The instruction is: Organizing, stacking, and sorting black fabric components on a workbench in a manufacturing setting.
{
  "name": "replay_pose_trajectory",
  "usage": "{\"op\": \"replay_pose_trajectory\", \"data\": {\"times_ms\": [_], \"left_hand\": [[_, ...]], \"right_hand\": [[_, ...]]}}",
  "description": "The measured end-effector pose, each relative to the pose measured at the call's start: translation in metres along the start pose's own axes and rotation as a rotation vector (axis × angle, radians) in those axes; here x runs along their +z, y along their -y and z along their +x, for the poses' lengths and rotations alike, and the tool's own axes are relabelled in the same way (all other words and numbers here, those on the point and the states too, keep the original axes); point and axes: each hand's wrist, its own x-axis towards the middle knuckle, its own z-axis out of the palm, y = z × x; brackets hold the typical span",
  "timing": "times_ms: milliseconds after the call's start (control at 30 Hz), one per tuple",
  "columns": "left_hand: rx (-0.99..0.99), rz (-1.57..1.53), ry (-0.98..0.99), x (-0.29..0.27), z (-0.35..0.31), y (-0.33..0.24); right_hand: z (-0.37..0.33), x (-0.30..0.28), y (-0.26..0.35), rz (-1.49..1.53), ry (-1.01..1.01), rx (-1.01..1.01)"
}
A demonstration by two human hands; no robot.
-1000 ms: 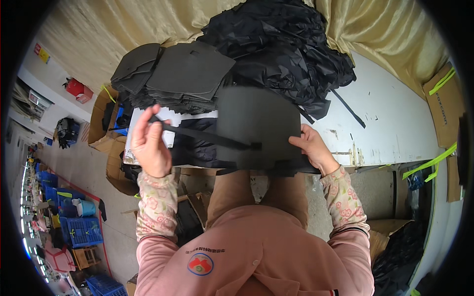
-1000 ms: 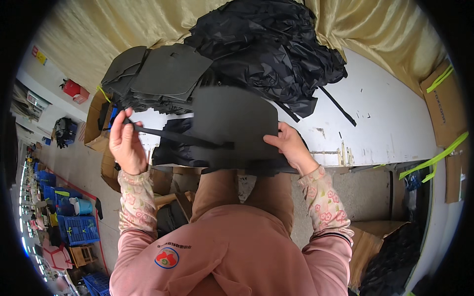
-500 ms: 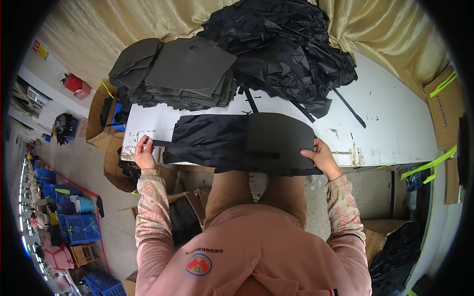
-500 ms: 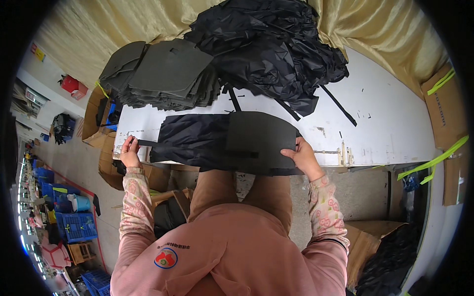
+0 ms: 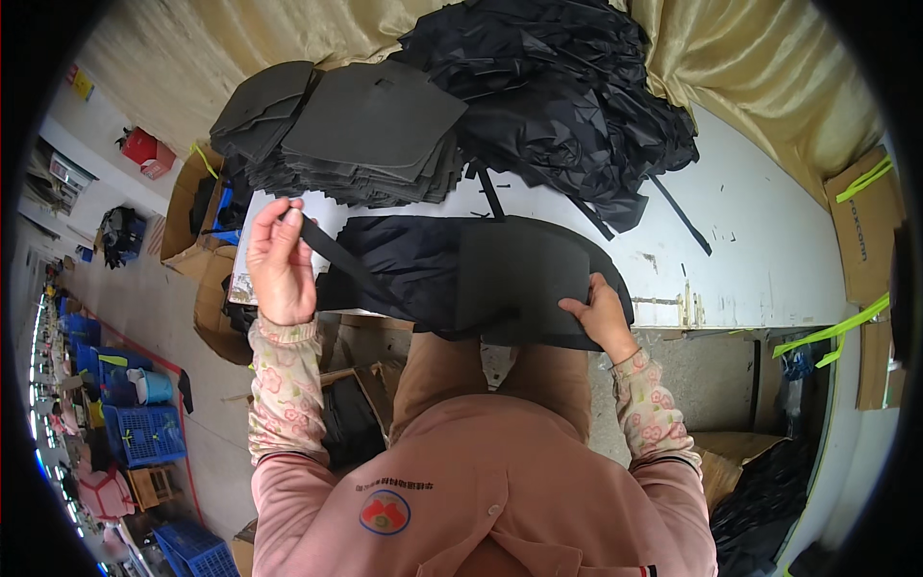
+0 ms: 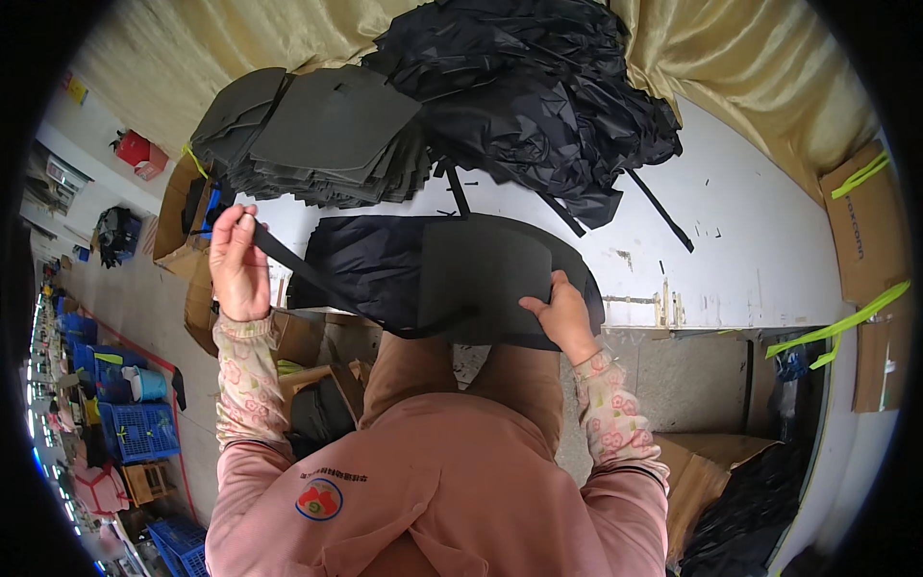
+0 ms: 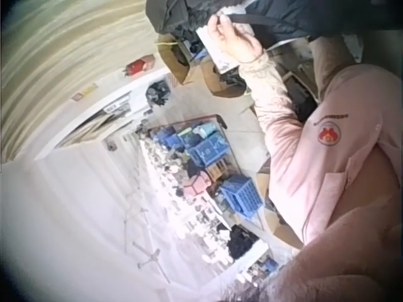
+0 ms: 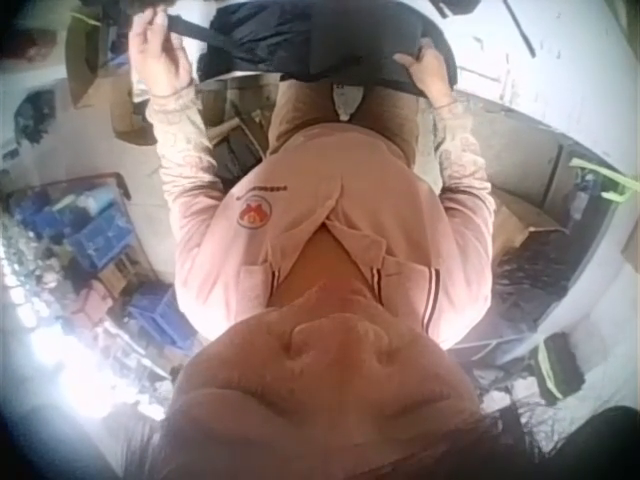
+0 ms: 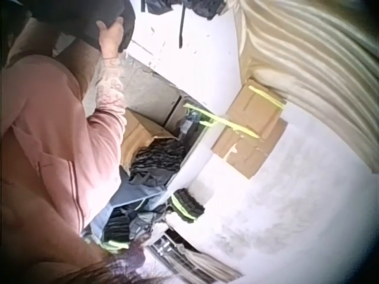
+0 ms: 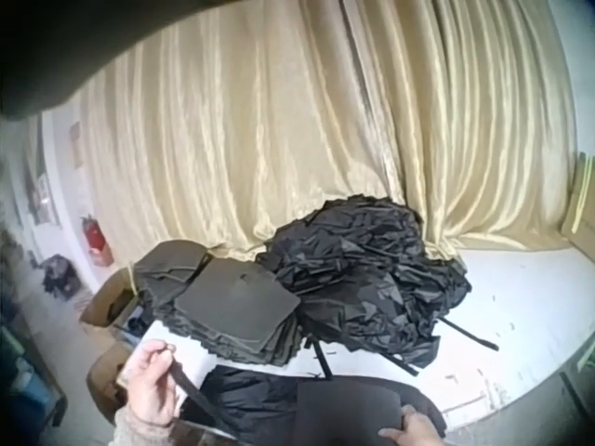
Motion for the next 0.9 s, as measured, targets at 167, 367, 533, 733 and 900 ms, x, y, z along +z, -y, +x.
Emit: {"op": "replay_pose_trajectory", "data": {"times_ms": [167, 367, 533, 733, 900], "left_hand": [[0.179, 0.070, -0.243, -0.039, 0.032, -0.024], [0.028, 0.368, -0.448, -0.161, 0.043, 0.027], [0.328, 1.056, -0.256, -0.198, 0.017, 0.080], [-0.949, 0.128, 0.681, -0.019, -0.113, 0.083], [-0.542, 0.605, 0.959, 0.043, -0.160, 0.108]], "right_hand": [[-0.007, -0.012, -0.008, -0.075, -0.001, 0.079], [-0.006, -0.018, -0.040, 0.240, 0.001, 0.148], [-0.010, -0.041, 0.009, 0.396, 0.118, 0.381], [-0.004, -0.054, 0.019, 0.553, 0.128, 0.378], [0.000, -0.059, 0.030, 0.541, 0.133, 0.345]]}}
